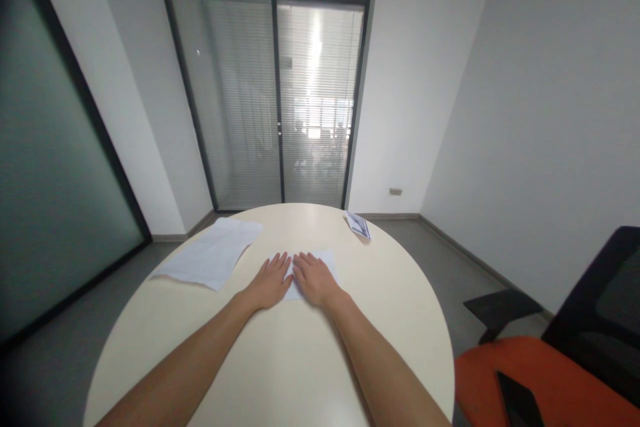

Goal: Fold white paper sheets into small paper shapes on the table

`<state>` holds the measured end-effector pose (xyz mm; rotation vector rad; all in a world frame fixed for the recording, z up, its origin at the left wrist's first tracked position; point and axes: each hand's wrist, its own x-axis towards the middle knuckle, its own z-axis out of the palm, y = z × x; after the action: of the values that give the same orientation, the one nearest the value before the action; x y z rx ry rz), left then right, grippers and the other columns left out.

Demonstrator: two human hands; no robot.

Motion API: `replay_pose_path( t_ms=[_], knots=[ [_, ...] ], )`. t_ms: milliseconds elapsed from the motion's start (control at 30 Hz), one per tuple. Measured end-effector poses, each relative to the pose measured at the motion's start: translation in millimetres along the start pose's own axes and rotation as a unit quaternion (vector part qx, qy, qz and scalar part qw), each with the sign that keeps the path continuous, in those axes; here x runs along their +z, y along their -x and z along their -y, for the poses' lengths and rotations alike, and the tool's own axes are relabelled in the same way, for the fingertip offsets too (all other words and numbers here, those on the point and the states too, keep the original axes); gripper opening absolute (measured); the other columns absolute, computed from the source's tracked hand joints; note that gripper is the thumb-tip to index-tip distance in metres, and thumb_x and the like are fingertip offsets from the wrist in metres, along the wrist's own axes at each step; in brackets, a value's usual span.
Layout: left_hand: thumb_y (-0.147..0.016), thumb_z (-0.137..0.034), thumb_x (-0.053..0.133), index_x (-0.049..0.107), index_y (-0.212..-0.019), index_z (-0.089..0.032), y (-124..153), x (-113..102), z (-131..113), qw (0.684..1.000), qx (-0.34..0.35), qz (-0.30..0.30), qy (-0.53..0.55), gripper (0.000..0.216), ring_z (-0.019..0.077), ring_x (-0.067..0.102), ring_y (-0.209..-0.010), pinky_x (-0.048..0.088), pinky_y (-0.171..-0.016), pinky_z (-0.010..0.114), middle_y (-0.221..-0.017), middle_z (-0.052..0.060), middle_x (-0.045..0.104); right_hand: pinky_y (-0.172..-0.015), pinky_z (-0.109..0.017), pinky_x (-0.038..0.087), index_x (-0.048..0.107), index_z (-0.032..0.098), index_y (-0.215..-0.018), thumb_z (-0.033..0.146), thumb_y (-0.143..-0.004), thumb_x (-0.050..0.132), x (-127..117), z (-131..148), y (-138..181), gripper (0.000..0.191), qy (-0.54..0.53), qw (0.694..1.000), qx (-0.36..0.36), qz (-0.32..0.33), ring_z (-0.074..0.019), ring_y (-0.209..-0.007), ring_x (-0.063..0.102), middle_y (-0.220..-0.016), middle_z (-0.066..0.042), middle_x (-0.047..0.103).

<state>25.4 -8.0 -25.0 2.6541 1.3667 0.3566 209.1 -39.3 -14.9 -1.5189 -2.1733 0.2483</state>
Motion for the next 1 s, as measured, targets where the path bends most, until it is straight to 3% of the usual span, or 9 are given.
replay_pose_path(
  t_ms=[200, 333, 500, 600, 733, 867, 1000],
  knots=[
    [-0.101, -0.044, 0.029, 0.033, -0.154, -0.01, 0.1, -4.3, -3.5, 0.999, -0.018, 0.02, -0.033, 0.064, 0.0381, 0.016, -0.151, 0.02, -0.12, 0.053, -0.163, 0.018, 0.023, -0.122, -0.052, 0.014, 0.031, 0.017, -0.157, 0.056, -0.101, 0.029, -4.9, -5.2, 4.2, 0.069, 0.053, 0.991, 0.084, 0.092, -0.0338, -0.152, 0.015, -0.164, -0.011, 0.023],
    [-0.1, -0.054, 0.026, 0.029, -0.156, -0.015, 1.3, -6.9, -4.4, 0.998, -0.019, 0.033, -0.041, 0.068, 0.0392, 0.015, -0.151, 0.018, -0.121, 0.053, -0.164, 0.016, 0.021, -0.122, -0.05, 0.011, 0.024, 0.014, -0.159, 0.061, -0.1, 0.023, -15.0, -6.5, 3.8, 0.076, 0.093, 0.98, 0.139, 0.108, -0.0321, -0.153, 0.011, -0.166, -0.011, 0.016],
    [-0.098, -0.062, 0.027, 0.031, -0.156, -0.019, 3.6, -11.8, -5.6, 0.998, -0.02, 0.042, -0.031, 0.072, 0.0394, 0.013, -0.152, 0.017, -0.121, 0.053, -0.165, 0.015, 0.02, -0.12, -0.06, 0.004, 0.026, 0.012, -0.158, 0.056, -0.101, 0.025, -18.0, -12.9, 4.9, 0.072, 0.127, 0.968, 0.199, 0.08, -0.0346, -0.152, 0.014, -0.165, -0.014, 0.019],
    [-0.098, -0.062, 0.028, 0.032, -0.156, -0.024, 4.7, -14.7, -6.6, 0.999, -0.018, 0.043, -0.027, 0.069, 0.0387, 0.014, -0.152, 0.017, -0.121, 0.053, -0.165, 0.012, 0.019, -0.12, -0.059, 0.003, 0.039, 0.008, -0.151, 0.05, -0.101, 0.033, -19.7, -11.6, 5.5, 0.066, 0.152, 0.971, 0.182, 0.026, -0.0355, -0.151, 0.018, -0.161, -0.018, 0.029],
    [-0.098, -0.061, 0.03, 0.032, -0.156, -0.026, 5.1, -15.1, -7.2, 0.999, -0.022, 0.04, -0.029, 0.068, 0.0375, 0.015, -0.152, 0.017, -0.121, 0.053, -0.166, 0.011, 0.019, -0.122, -0.051, 0.006, 0.048, 0.013, -0.146, 0.042, -0.103, 0.031, -19.5, -2.3, 4.2, 0.054, 0.12, 0.989, 0.09, -0.019, -0.0278, -0.151, 0.021, -0.159, -0.014, 0.036],
    [-0.099, -0.058, 0.029, 0.032, -0.156, -0.022, 4.5, -13.8, -8.0, 0.999, -0.027, 0.032, -0.035, 0.067, 0.0361, 0.017, -0.152, 0.018, -0.121, 0.051, -0.165, 0.013, 0.021, -0.121, -0.049, 0.019, 0.041, 0.017, -0.152, 0.048, -0.104, 0.026, -14.4, 2.6, 3.8, 0.059, 0.04, 0.997, 0.044, 0.054, -0.0266, -0.151, 0.023, -0.161, -0.012, 0.032],
    [-0.102, -0.048, 0.026, 0.033, -0.155, -0.017, 3.2, -13.5, -9.2, 0.998, -0.033, 0.032, -0.049, 0.062, 0.0351, 0.019, -0.151, 0.019, -0.121, 0.05, -0.164, 0.014, 0.024, -0.121, -0.053, 0.012, 0.031, 0.018, -0.157, 0.053, -0.102, 0.029, -13.4, -0.9, 4.7, 0.065, 0.055, 0.99, 0.079, 0.107, -0.0306, -0.153, 0.015, -0.165, -0.012, 0.022]
  ],
)
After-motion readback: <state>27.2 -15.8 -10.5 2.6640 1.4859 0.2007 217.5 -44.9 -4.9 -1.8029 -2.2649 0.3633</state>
